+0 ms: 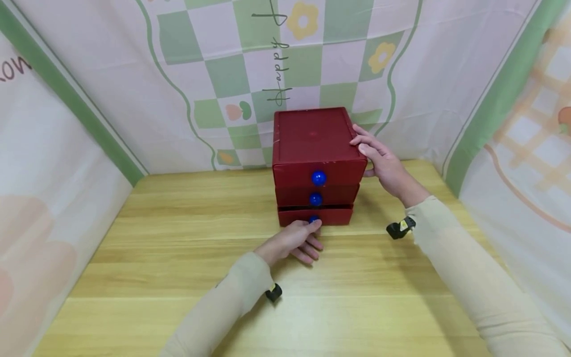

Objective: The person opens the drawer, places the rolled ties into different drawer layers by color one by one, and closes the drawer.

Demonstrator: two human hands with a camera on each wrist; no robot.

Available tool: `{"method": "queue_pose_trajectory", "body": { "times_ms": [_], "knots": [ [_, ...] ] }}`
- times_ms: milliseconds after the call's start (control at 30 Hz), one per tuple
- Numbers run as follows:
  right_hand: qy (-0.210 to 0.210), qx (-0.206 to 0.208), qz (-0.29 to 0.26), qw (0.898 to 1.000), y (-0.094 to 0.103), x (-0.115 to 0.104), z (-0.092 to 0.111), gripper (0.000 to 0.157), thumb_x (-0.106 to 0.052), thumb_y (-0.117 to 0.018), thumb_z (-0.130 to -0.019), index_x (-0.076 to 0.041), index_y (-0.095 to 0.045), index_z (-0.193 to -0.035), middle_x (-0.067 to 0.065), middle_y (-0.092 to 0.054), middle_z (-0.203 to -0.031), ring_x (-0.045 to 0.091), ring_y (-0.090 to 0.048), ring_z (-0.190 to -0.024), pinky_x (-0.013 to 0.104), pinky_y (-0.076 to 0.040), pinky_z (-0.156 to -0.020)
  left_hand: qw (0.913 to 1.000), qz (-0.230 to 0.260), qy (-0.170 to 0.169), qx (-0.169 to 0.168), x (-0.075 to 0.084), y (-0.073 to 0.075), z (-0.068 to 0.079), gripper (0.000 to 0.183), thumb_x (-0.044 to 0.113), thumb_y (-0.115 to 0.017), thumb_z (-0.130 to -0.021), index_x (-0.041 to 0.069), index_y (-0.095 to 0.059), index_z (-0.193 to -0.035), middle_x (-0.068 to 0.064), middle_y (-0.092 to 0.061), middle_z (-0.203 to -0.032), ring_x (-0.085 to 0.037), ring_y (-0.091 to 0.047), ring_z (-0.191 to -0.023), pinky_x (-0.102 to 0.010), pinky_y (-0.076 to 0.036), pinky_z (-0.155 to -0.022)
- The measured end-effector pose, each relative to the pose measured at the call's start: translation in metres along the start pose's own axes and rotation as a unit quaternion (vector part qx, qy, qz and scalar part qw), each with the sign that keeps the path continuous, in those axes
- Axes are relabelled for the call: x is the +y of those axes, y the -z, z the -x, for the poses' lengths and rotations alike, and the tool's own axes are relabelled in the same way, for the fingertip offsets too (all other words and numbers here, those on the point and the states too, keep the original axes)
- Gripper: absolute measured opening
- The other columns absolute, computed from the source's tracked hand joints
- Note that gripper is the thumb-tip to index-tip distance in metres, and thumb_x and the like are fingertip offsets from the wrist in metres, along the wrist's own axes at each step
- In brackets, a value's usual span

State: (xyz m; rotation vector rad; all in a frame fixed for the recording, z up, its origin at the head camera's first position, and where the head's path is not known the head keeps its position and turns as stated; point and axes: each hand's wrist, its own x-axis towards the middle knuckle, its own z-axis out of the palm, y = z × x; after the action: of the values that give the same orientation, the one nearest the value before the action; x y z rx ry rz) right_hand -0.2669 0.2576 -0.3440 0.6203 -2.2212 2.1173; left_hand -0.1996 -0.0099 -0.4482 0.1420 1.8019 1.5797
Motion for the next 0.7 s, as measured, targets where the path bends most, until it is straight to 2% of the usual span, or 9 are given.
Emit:
{"method": "queue_pose_trajectory", "body": {
  "times_ms": [233, 467, 700],
  "knots": [
    [0.000, 0.001, -0.016, 1.000, -0.0008, 0.0002, -0.0003, 0.026, -0.031, -0.051, -0.108, -0.014, -0.063, -0.124, -0.009, -0.020, -0.167, 0.026, -0.031, -0.145, 0.036, -0.061, -0.068, 1.0000, -0.004, 0.005, 0.004, 0.0047, 0.0003, -0.0027, 0.053, 0.047, -0.048, -0.107, 0.001, -0.056, -0.131, -0.016, -0.072, -0.094, -0.026, -0.071, -0.068, -0.042, -0.061, -0.061],
    [0.000, 0.000, -0.023, 1.000, -0.0009, 0.0009, -0.0007, 0.027, -0.032, -0.052, -0.107, -0.015, -0.063, -0.124, -0.010, -0.020, -0.167, 0.027, -0.032, -0.144, 0.036, -0.061, -0.069, 1.0000, -0.002, 0.006, 0.006, 0.0091, 0.0020, -0.0057, 0.047, 0.043, -0.047, -0.108, 0.000, -0.057, -0.125, -0.017, -0.073, -0.094, -0.026, -0.072, -0.068, -0.042, -0.061, -0.061],
    [0.001, -0.001, -0.022, 1.000, -0.0007, 0.0002, 0.0001, 0.028, -0.033, -0.052, -0.107, -0.015, -0.063, -0.125, -0.011, -0.020, -0.166, 0.027, -0.030, -0.144, 0.035, -0.061, -0.069, 0.9999, -0.009, 0.006, 0.011, 0.0099, 0.0021, -0.0086, 0.047, 0.043, -0.048, -0.107, 0.001, -0.057, -0.126, -0.016, -0.072, -0.094, -0.026, -0.071, -0.068, -0.041, -0.061, -0.061]
  ]
}}
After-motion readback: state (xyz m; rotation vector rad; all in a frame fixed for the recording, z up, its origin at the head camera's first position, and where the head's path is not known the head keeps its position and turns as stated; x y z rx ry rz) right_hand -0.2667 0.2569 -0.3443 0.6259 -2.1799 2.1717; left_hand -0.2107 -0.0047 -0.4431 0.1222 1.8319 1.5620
